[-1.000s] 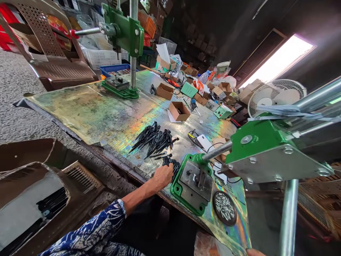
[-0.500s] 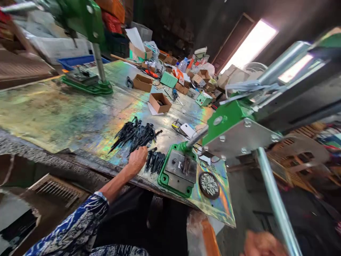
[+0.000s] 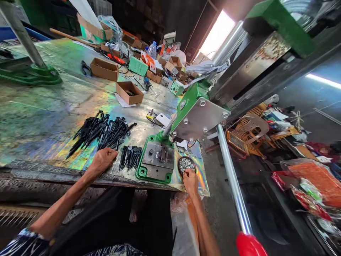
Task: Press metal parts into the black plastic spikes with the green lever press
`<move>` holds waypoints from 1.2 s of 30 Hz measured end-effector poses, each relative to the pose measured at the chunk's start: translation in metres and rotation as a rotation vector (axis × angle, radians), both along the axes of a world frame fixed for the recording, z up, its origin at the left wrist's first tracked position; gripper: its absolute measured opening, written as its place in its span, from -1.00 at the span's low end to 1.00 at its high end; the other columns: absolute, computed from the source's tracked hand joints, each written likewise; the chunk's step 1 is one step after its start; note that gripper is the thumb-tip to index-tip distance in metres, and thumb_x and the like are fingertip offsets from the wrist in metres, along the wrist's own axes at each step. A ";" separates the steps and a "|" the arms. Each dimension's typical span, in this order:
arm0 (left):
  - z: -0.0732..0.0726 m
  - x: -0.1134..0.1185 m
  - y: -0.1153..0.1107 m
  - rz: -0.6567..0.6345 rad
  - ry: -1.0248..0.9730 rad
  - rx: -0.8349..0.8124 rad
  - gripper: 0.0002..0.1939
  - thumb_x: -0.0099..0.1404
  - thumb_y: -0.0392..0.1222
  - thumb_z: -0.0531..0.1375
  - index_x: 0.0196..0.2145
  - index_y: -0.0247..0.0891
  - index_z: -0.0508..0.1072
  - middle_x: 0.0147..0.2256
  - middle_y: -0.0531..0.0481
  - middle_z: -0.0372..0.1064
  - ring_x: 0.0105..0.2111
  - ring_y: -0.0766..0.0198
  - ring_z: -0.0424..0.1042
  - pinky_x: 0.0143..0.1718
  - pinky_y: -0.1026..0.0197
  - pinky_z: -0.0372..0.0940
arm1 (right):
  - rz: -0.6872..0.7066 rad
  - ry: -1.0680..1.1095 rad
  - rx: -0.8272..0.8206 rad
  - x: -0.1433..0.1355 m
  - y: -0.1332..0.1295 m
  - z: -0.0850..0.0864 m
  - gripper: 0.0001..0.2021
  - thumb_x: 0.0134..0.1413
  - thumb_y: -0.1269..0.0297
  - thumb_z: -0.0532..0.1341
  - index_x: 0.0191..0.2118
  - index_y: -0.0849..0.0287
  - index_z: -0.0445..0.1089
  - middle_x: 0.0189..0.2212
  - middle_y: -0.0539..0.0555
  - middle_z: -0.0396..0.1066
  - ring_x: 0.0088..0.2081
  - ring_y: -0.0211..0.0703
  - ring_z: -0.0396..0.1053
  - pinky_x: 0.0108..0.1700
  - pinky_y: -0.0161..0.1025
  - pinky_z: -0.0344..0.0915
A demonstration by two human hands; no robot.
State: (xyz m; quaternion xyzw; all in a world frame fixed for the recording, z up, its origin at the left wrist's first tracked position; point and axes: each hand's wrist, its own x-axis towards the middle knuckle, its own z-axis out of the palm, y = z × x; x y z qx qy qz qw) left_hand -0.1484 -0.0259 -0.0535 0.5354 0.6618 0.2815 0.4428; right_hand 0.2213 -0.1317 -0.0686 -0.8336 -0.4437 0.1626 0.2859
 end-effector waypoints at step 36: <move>0.066 0.082 -0.067 -0.253 -0.917 -0.255 -0.65 0.01 -0.04 0.35 -0.39 -0.31 0.34 -0.61 0.05 0.40 -0.65 0.39 0.31 -0.57 0.35 0.25 | -0.165 0.833 0.295 0.019 -0.004 -0.001 -0.80 0.16 0.31 0.20 -0.46 0.26 0.29 -0.56 -0.10 0.28 -0.61 -0.40 0.21 -0.59 -0.42 0.18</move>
